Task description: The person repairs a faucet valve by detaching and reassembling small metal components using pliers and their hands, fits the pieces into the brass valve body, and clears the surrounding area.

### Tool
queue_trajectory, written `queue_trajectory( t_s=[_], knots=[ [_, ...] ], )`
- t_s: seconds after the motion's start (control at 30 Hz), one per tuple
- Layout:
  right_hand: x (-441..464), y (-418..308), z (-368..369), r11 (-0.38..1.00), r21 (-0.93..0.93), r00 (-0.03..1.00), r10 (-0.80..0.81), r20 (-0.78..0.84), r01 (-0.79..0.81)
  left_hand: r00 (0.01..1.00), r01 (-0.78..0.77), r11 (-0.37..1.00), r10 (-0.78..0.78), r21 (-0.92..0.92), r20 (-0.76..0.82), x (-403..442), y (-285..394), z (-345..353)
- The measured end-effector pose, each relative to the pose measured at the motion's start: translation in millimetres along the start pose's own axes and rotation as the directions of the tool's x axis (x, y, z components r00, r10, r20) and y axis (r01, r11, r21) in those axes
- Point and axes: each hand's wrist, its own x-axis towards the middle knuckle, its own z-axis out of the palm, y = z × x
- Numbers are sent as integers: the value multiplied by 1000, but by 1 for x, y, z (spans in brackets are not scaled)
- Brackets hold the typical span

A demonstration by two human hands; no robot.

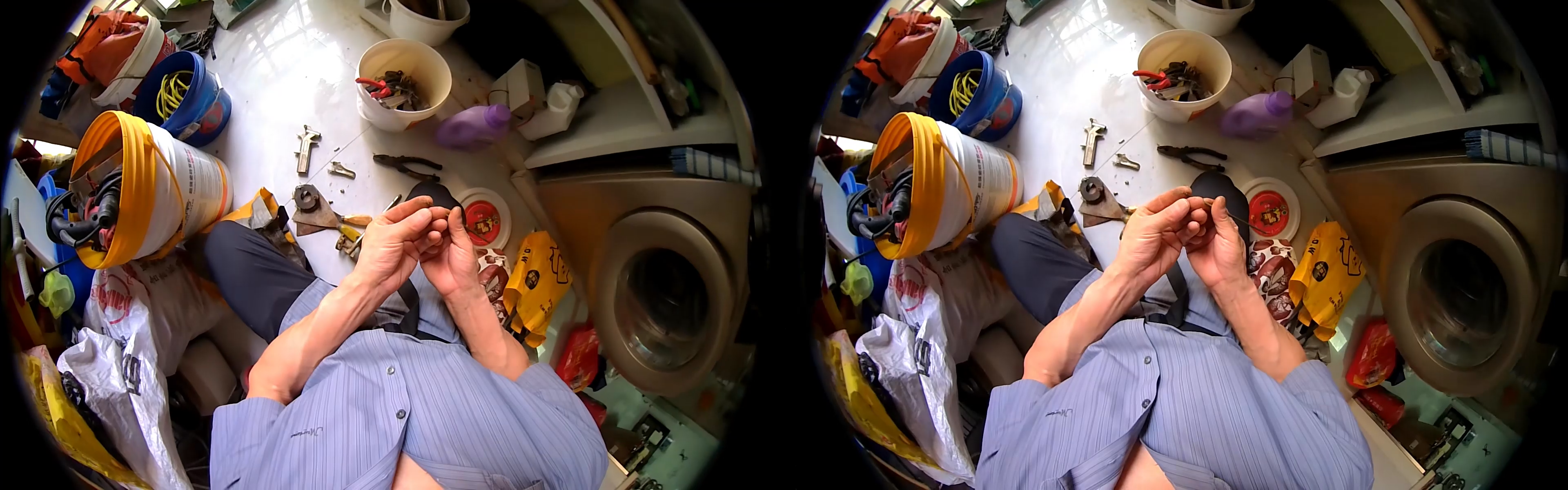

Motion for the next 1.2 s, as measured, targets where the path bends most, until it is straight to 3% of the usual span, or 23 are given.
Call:
queue_trajectory(
  t_s=[0.17, 0.23, 0.27, 0.37, 0.53, 0.73, 0.87, 1.0, 1.2],
  knots=[
    [6, 0, 0, 996, 54, 998, 67, 10, -68, 1000, -2, 1000, 2, 18, -21, -1, 4, 3],
    [8, 1, 5, 988, -156, 994, -28, -107, 11, 995, -85, 985, 92, 151, -42, 0, 7, -3],
    [10, 0, 3, 988, -155, 995, -15, -102, -1, 993, -95, 984, 103, 152, -49, 0, 8, -9],
    [15, -2, 4, 849, -505, 965, -240, -106, 155, 964, -140, 903, 218, 406, -154, 0, 7, -39],
    [23, -15, 0, 497, -849, 925, -380, -27, 179, 955, 55, 841, 114, 539, -274, -8, 6, -107],
    [38, -11, 0, 442, -869, 906, -424, 17, 223, 927, 225, 789, 8, 572, -376, -4, 11, -136],
    [38, 7, 10, 281, -925, 942, -286, 174, 256, 904, 296, 727, -2, 619, -428, -2, 11, -153],
    [40, 22, 6, 278, -921, 951, -226, 213, 272, 877, 383, 705, -74, 597, -474, -4, 15, -158],
    [38, 34, 0, 96, -916, 910, -198, 365, 388, 879, 397, 554, 1, 732, -477, 2, 8, -159]
  ],
)
